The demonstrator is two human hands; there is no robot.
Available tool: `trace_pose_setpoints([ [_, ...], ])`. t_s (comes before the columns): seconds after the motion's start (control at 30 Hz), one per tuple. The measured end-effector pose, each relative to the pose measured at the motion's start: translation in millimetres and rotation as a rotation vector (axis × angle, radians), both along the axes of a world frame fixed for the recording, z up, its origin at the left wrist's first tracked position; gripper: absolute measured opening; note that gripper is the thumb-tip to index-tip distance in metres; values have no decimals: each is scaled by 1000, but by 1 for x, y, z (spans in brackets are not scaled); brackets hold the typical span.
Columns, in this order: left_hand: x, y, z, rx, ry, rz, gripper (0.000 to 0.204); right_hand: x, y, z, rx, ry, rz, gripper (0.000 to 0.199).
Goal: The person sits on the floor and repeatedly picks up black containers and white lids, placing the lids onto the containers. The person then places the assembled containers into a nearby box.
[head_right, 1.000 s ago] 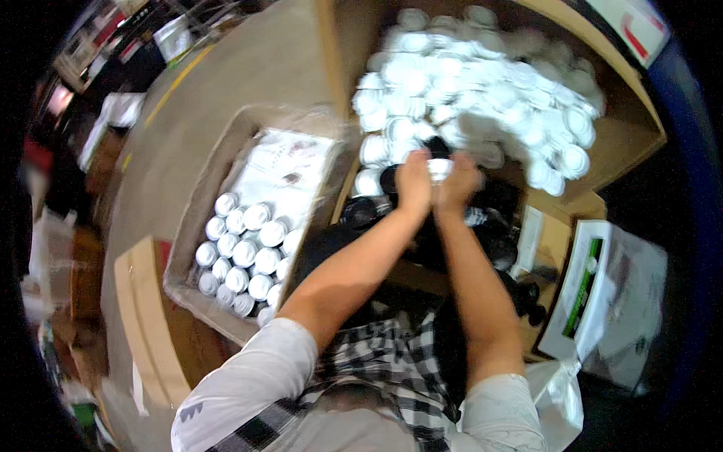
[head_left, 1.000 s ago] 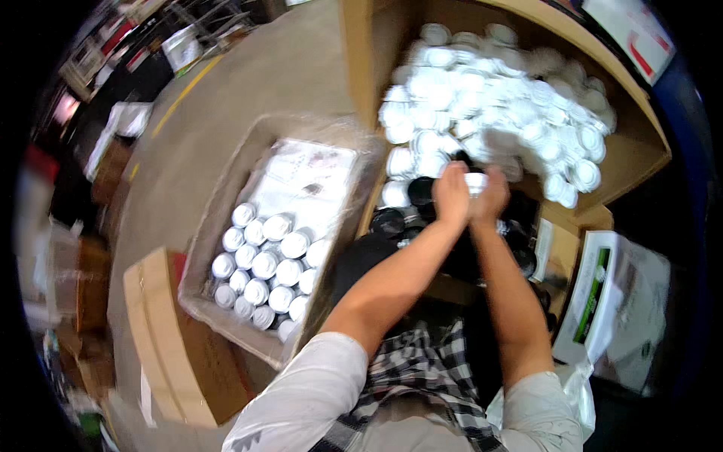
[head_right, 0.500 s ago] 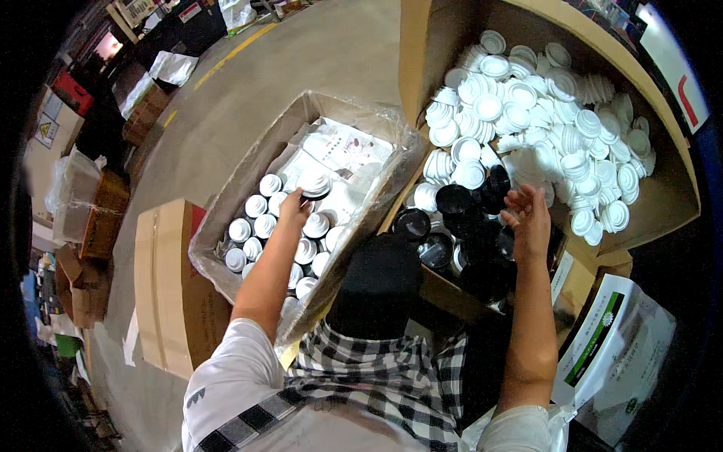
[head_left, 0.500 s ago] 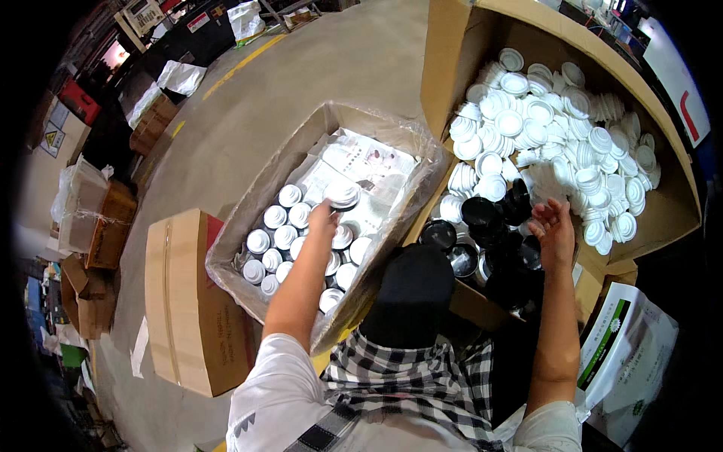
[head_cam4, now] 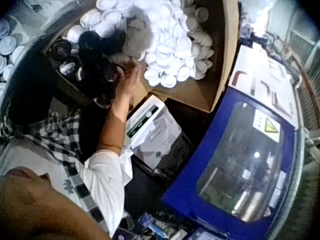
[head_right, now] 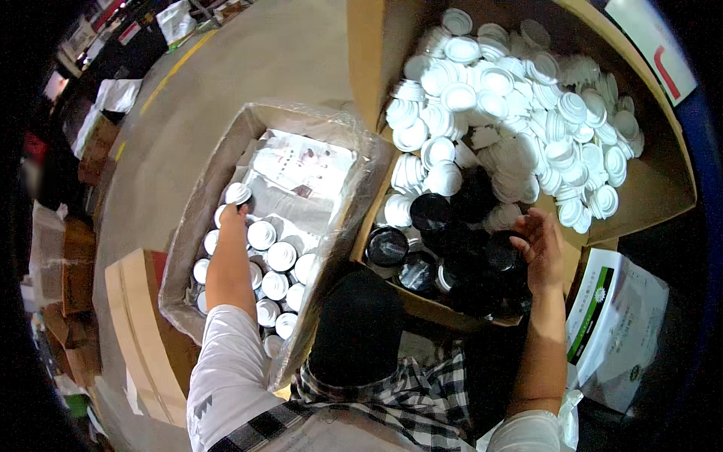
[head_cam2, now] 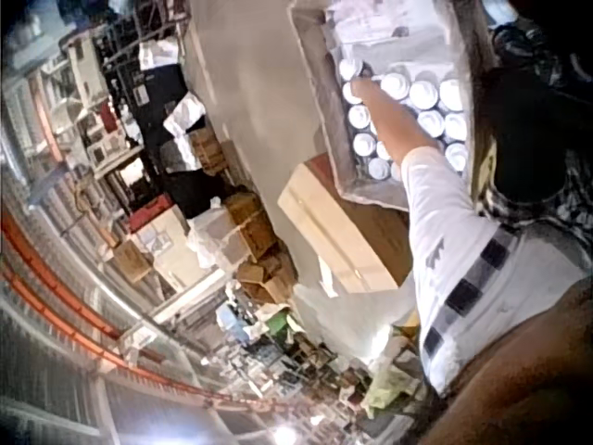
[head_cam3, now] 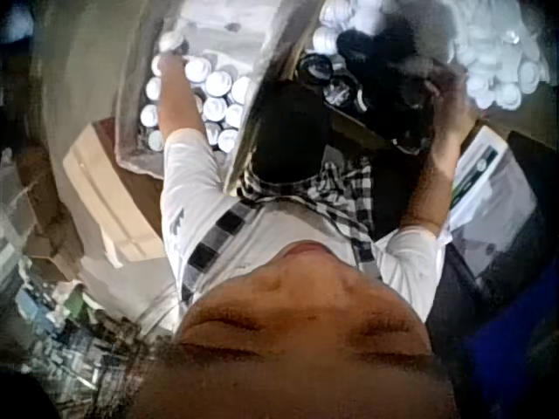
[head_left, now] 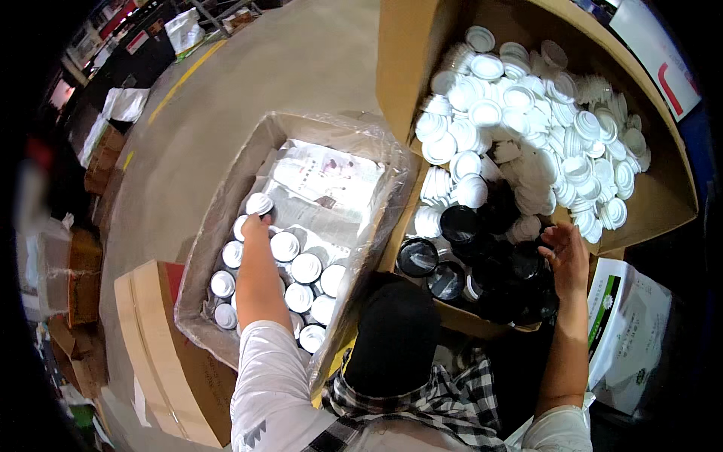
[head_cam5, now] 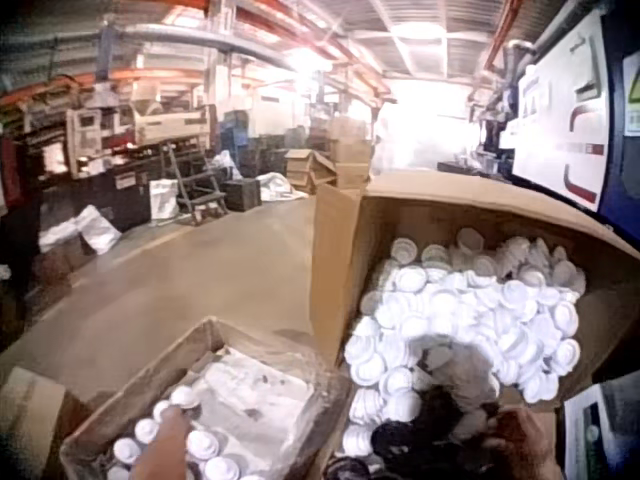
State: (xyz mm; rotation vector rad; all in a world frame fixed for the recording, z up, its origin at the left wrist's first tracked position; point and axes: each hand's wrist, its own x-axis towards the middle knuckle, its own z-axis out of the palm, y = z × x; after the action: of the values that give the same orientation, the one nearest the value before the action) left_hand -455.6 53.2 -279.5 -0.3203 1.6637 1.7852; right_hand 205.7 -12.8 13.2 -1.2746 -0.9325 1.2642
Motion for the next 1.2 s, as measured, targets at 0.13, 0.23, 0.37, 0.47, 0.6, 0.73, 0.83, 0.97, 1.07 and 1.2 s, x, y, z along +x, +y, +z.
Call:
trace_pose_setpoints([
  [0.13,20,2,33,-87,17,100,20,11,9,-4,-37,16,-53,40],
  [0.23,46,3,62,-124,23,137,24,6,14,0,-7,4,-24,41],
  [0.37,80,26,77,-217,209,247,55,6,15,8,-29,21,-21,42],
  [0.47,109,52,79,-345,873,133,56,6,15,7,-3,20,-7,42],
  [0.6,267,71,141,322,1259,-623,35,11,18,0,-1,-35,-40,40],
  [0.73,410,49,192,468,1095,-1280,34,21,23,-6,-18,-60,-107,38],
  [0.83,455,56,190,221,1387,-1287,62,17,25,-6,-5,-68,-114,36],
  [0.97,486,58,214,-200,1525,-1508,97,14,21,1,41,-56,-117,31],
  [1.07,497,75,210,-401,1466,-1646,84,12,18,4,84,-22,-87,29],
  [1.2,508,90,198,-502,1400,-1581,69,14,19,6,103,-17,-76,29],
])
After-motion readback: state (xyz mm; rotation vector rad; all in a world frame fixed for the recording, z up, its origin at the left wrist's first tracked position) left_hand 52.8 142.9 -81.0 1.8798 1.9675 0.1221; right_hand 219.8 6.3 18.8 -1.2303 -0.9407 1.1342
